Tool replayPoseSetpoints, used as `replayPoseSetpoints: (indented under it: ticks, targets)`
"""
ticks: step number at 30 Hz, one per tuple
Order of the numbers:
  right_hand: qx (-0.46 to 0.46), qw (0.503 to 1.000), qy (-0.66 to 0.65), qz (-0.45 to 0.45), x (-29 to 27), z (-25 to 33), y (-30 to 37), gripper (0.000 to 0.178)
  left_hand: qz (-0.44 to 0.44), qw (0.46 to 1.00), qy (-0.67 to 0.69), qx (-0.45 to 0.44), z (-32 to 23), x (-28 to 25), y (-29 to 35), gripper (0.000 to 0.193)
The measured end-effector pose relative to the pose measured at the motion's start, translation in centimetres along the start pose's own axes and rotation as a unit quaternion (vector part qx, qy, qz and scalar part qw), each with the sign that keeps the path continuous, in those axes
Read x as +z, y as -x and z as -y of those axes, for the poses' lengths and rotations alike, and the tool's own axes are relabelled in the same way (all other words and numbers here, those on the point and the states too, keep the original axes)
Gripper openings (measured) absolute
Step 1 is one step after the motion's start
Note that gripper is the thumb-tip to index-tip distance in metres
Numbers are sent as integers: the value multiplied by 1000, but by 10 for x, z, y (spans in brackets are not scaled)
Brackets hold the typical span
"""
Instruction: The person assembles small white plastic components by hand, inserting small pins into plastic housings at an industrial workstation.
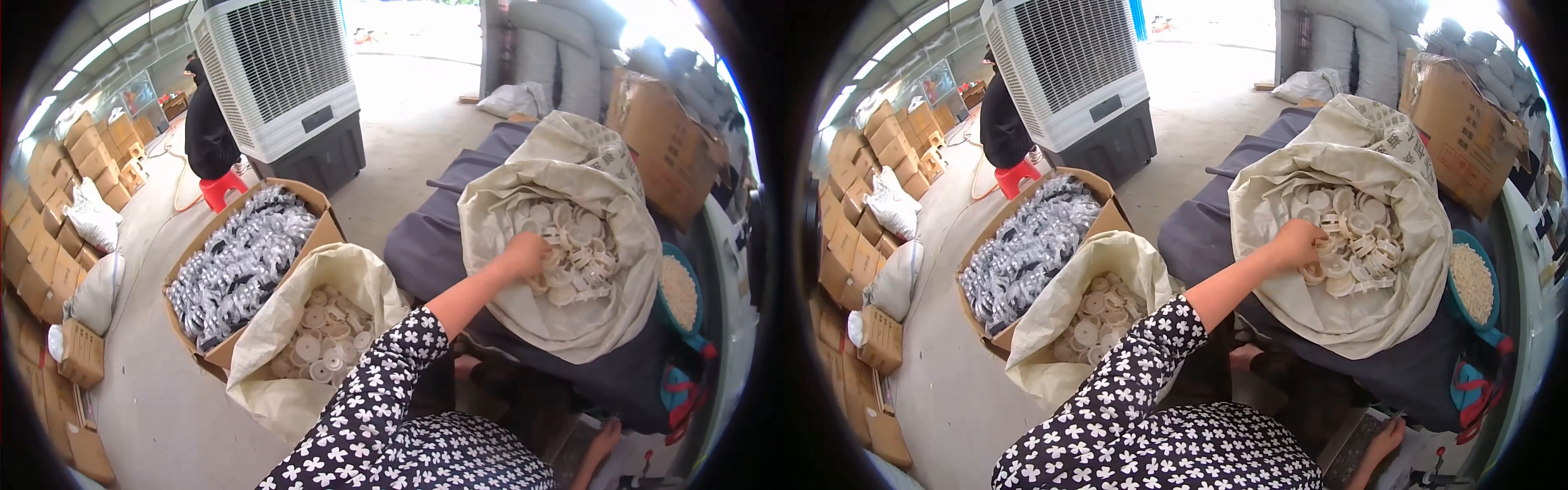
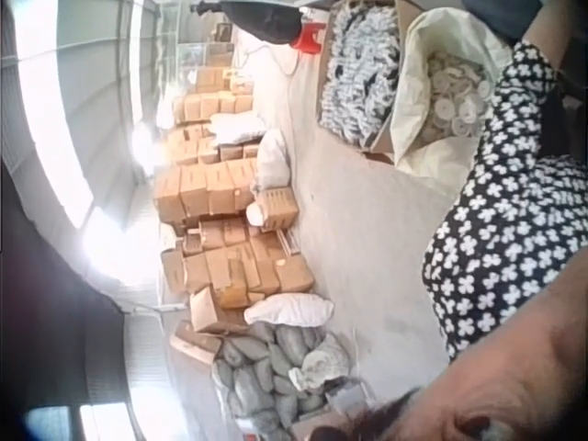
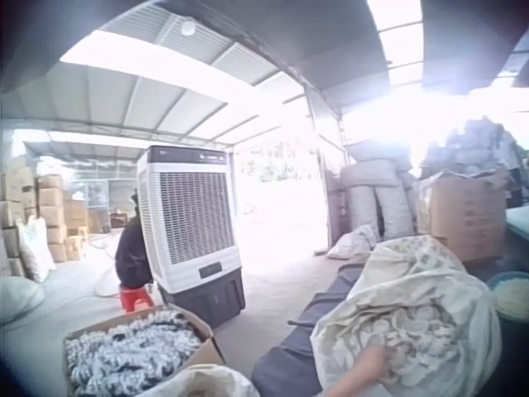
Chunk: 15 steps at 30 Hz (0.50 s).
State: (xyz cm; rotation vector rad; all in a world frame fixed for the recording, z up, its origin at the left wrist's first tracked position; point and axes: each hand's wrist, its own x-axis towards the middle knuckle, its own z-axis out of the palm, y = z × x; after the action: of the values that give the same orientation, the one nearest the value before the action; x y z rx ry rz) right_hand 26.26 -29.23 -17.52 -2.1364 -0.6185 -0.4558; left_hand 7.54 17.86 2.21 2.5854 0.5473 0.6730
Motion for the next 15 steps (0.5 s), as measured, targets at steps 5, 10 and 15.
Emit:
replayPoseSetpoints:
  ticks: [5, 10, 15]
  targets:
    - [179, 950, -247, 60, -3, 85, -18, 16, -15, 999, 34, 37, 1, -1, -3, 28]
    - [165, 942, -282, 78, 3, 137, -22, 21, -119, 991, 26, 50, 3, 6, 1, 16]
    - [148, 937, -305, 87, -3, 181, -25, 24, -240, 966, 52, 81, -17, -17, 17, 12]
